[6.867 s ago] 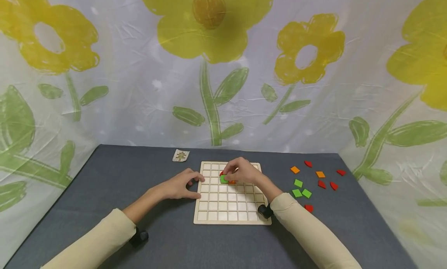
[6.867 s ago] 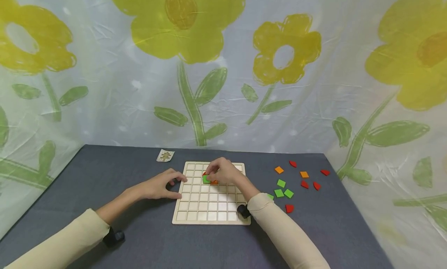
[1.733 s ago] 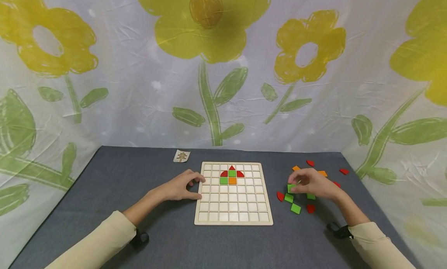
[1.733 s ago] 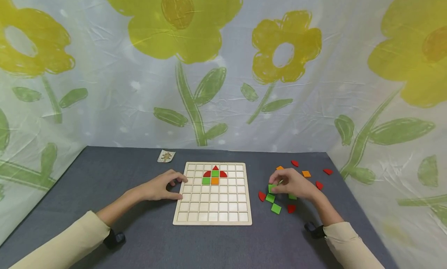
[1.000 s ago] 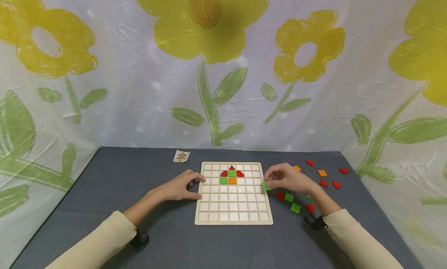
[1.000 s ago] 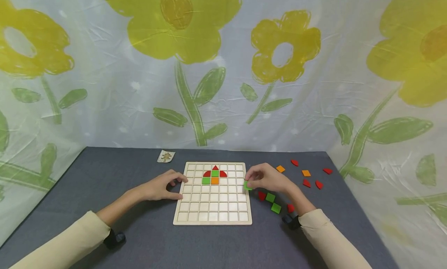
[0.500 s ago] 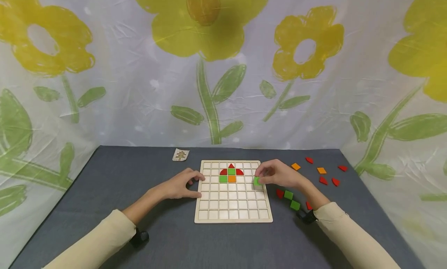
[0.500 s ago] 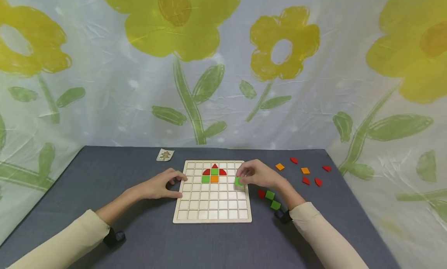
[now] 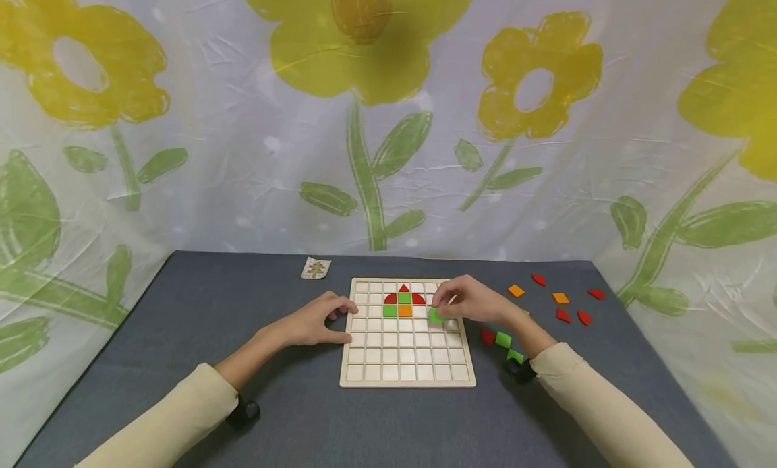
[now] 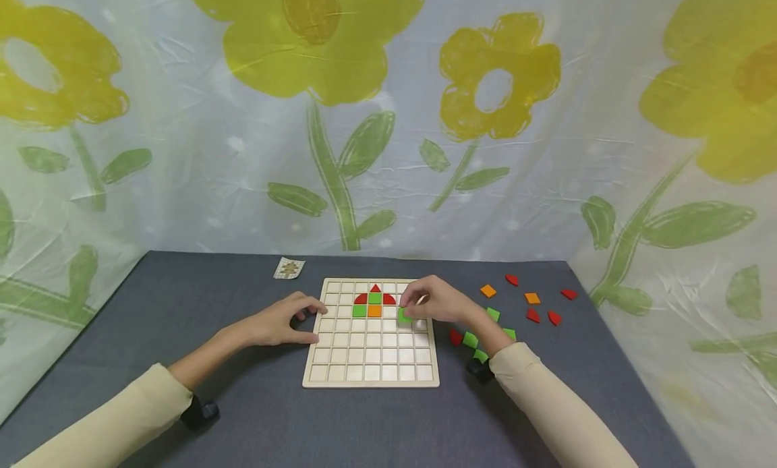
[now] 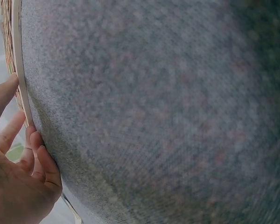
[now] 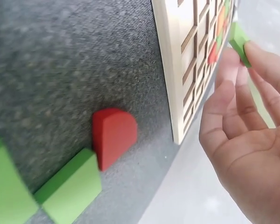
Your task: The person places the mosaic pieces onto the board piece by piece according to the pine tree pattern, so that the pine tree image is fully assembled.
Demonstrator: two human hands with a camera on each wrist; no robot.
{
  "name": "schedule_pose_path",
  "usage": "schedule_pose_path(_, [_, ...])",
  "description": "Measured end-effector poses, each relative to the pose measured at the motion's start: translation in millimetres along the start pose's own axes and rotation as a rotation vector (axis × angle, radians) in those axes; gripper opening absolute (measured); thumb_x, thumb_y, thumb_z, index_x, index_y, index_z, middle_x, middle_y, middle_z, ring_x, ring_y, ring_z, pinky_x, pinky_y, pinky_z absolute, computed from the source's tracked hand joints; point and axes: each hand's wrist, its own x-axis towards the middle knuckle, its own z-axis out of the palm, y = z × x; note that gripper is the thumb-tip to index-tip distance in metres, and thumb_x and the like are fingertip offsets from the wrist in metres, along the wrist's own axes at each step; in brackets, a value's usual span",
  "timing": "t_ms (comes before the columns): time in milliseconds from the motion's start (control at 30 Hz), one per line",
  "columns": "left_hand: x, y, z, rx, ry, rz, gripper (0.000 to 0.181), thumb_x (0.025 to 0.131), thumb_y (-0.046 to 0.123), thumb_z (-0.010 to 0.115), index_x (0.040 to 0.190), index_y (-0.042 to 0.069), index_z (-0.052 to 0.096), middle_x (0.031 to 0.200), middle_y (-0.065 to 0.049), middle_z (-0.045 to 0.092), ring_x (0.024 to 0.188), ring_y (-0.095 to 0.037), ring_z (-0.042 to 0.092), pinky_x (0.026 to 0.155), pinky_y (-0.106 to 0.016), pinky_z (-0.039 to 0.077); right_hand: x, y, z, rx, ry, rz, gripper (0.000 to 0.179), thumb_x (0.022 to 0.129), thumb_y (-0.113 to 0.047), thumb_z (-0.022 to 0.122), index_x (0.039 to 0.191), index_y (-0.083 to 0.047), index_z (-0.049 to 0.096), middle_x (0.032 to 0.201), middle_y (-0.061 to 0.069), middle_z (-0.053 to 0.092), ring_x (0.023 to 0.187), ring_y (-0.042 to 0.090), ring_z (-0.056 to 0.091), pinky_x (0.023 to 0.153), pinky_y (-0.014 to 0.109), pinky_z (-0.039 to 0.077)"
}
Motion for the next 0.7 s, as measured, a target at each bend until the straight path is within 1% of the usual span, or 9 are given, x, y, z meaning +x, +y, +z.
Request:
schedule_pose_path(100, [-0.6, 0.6, -0.4, 0.002, -0.001, 0.001, 0.05, 0.092, 0.025, 0.08, 0.134, 0.006, 0.06, 0.121, -0.013, 0.048, 0.103, -0.027, 0.053, 0.09, -0.047, 0.046, 5.7, 1, 0, 0.002, 0.002, -0.014, 0.011, 0.095, -0.001, 0.072, 0.104, 0.004, 0.072, 0.101, 0.014, 0.069, 0.09, 0.029, 0.064, 0.078, 0.037, 0.054])
schedule_pose_path(200, [-0.4, 0.7, -0.5, 0.006, -0.002, 0.0, 0.05, 0.092, 0.025, 0.08, 0.134, 0.006, 0.059, 0.121, -0.013, 0.049, 0.103, -0.027, 0.053, 0.09, -0.046, 0.046, 11.7, 1, 0, 0.007, 0.009, -0.024, 0.01, 0.095, 0.0, 0.071, 0.104, 0.005, 0.071, 0.102, 0.016, 0.069, 0.09, 0.031, 0.064, 0.077, 0.037, 0.053])
schedule_pose_path(300, [-0.3, 0.5, -0.5, 0.008, -0.002, -0.003, 0.05, 0.092, 0.025, 0.08, 0.134, 0.007, 0.059, 0.121, -0.012, 0.048, 0.103, -0.027, 0.053, 0.091, -0.046, 0.046, 18.0, 2, 1, 0.013, 0.009, -0.028, 0.01, 0.095, 0.001, 0.07, 0.104, 0.006, 0.071, 0.1, 0.015, 0.069, 0.089, 0.032, 0.064, 0.076, 0.036, 0.053])
schedule_pose_path(467, [-0.2, 0.8, -0.4, 0.007, -0.003, -0.007, 0.051, 0.092, 0.026, 0.08, 0.134, 0.007, 0.059, 0.121, -0.012, 0.048, 0.103, -0.027, 0.053, 0.09, -0.047, 0.046, 27.3, 5, 4, 0.019, 0.003, -0.035, 0.01, 0.094, 0.004, 0.07, 0.103, 0.008, 0.071, 0.098, 0.016, 0.069, 0.088, 0.034, 0.065, 0.081, 0.035, 0.054])
schedule_pose_path(700, [-0.4, 1.3, -0.7, -0.002, -0.003, -0.015, 0.051, 0.092, 0.026, 0.08, 0.134, 0.007, 0.059, 0.122, -0.012, 0.048, 0.103, -0.027, 0.052, 0.09, -0.046, 0.046, 32.8, 6, 8, 0.001, -0.005, -0.069, 0.007, 0.093, 0.007, 0.07, 0.099, 0.01, 0.07, 0.093, 0.021, 0.069, 0.081, 0.037, 0.067, 0.078, 0.035, 0.055])
